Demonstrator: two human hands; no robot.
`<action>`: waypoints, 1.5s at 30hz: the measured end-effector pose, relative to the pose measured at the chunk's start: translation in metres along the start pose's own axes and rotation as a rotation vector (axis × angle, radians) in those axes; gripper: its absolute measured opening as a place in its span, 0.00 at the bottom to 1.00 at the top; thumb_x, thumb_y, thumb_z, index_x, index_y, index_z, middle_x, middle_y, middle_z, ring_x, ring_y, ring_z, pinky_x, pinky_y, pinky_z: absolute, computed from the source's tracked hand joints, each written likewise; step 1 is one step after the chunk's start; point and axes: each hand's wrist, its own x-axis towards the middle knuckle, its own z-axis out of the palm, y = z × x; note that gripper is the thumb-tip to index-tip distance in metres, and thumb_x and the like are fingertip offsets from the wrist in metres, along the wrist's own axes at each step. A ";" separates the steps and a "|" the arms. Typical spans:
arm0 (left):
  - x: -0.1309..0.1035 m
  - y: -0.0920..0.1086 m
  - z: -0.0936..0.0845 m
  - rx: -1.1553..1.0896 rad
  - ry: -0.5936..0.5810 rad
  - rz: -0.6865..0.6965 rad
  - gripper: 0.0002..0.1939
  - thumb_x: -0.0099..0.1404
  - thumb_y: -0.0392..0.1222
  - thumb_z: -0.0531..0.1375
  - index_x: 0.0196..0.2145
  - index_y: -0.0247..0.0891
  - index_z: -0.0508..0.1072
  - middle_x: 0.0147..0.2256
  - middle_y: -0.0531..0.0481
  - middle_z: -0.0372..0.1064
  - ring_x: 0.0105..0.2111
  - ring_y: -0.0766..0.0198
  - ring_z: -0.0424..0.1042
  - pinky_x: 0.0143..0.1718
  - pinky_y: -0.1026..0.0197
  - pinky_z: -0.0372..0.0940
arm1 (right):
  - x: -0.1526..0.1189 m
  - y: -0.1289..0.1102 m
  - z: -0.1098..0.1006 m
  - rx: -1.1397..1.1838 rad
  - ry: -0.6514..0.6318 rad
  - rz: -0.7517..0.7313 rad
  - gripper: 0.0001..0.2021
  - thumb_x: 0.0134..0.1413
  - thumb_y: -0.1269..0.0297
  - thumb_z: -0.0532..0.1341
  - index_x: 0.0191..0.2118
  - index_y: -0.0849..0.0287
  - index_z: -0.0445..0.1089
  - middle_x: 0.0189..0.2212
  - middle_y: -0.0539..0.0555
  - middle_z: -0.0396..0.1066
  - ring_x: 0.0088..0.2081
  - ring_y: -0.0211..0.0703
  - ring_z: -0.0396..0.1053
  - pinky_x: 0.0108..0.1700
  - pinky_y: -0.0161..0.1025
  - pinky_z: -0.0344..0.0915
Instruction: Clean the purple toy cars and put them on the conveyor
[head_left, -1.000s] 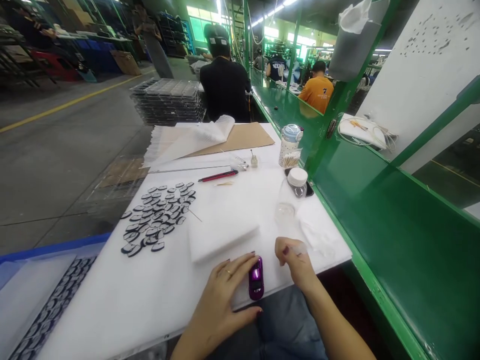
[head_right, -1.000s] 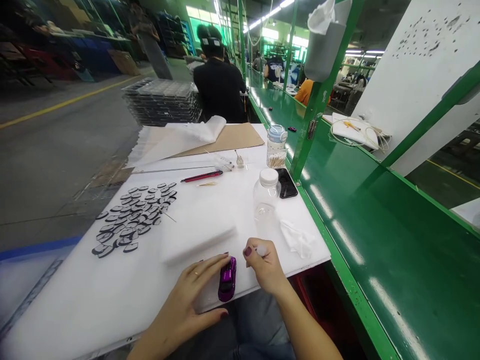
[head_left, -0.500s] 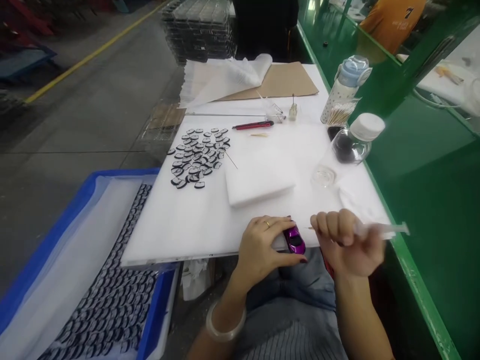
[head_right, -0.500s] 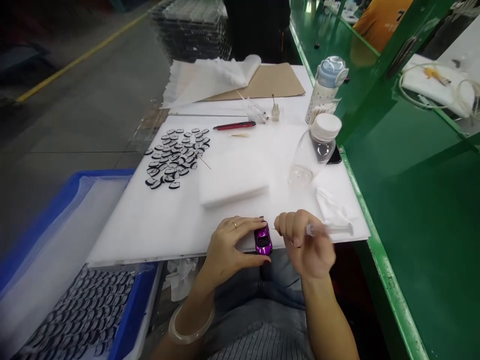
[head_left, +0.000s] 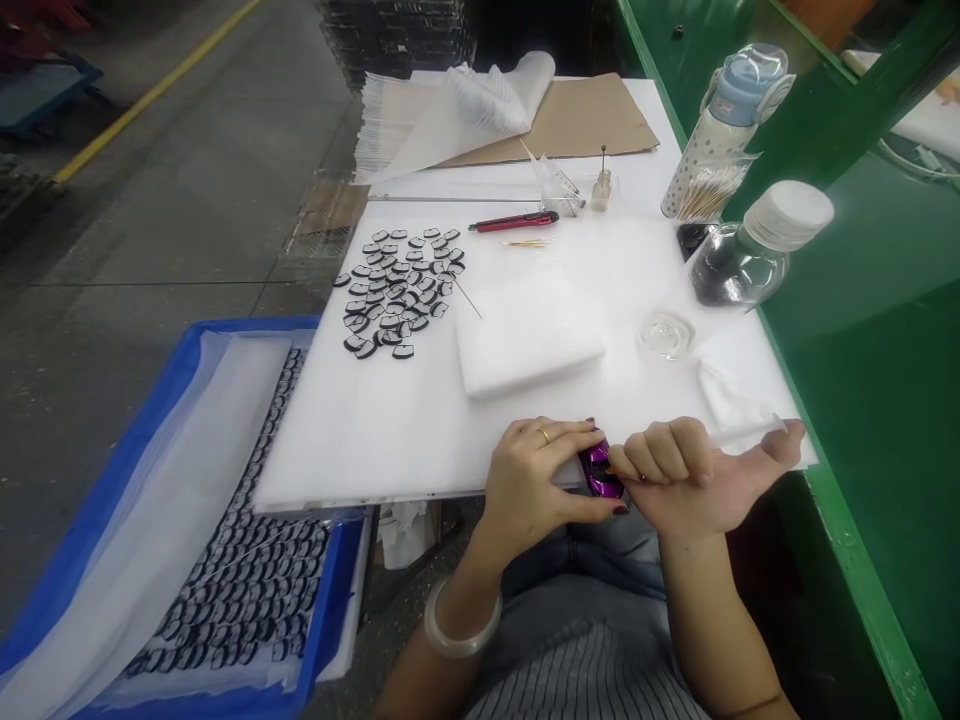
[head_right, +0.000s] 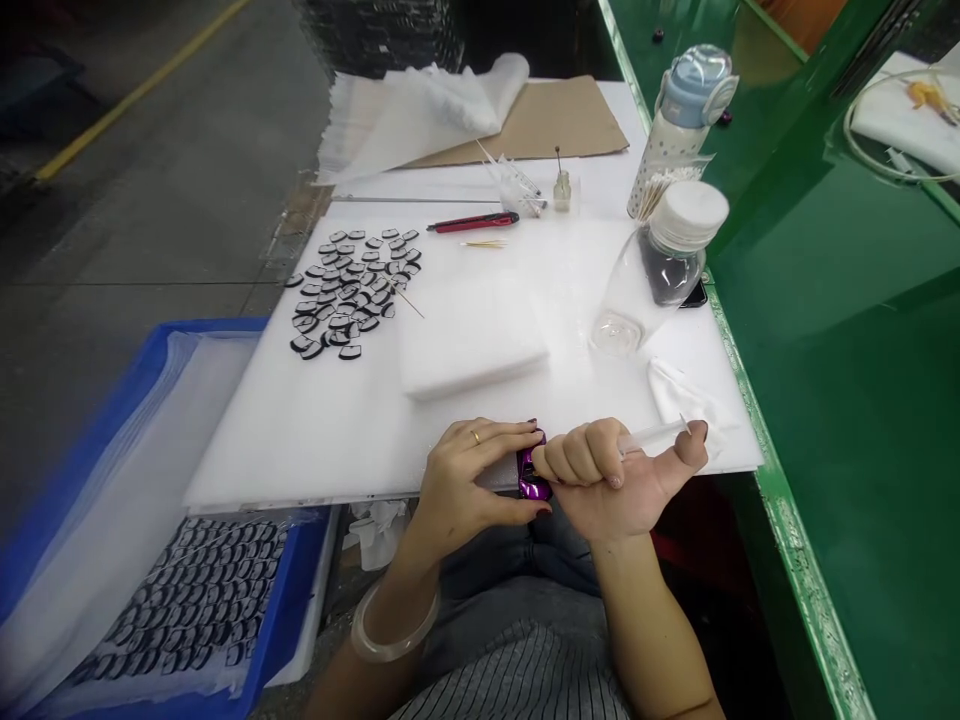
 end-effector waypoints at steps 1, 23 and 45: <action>0.000 0.000 0.000 0.002 -0.004 -0.001 0.23 0.54 0.58 0.69 0.43 0.42 0.78 0.45 0.48 0.80 0.43 0.51 0.78 0.45 0.47 0.65 | 0.000 -0.001 0.001 -0.029 0.005 0.003 0.38 0.51 0.24 0.47 0.15 0.56 0.46 0.10 0.44 0.35 0.15 0.34 0.36 0.21 0.39 0.44; -0.003 0.001 0.001 0.009 -0.018 -0.047 0.25 0.48 0.56 0.73 0.43 0.44 0.79 0.46 0.48 0.79 0.44 0.49 0.77 0.47 0.43 0.66 | -0.002 0.003 0.010 -0.268 -0.020 -0.128 0.35 0.52 0.28 0.46 0.16 0.57 0.46 0.11 0.46 0.36 0.16 0.35 0.40 0.23 0.40 0.47; -0.003 0.001 0.006 0.028 0.016 -0.042 0.23 0.51 0.57 0.71 0.42 0.45 0.79 0.44 0.48 0.80 0.43 0.49 0.76 0.46 0.45 0.65 | -0.016 0.000 0.029 -0.501 0.044 -0.187 0.32 0.56 0.31 0.51 0.18 0.55 0.48 0.13 0.47 0.41 0.18 0.39 0.41 0.25 0.39 0.43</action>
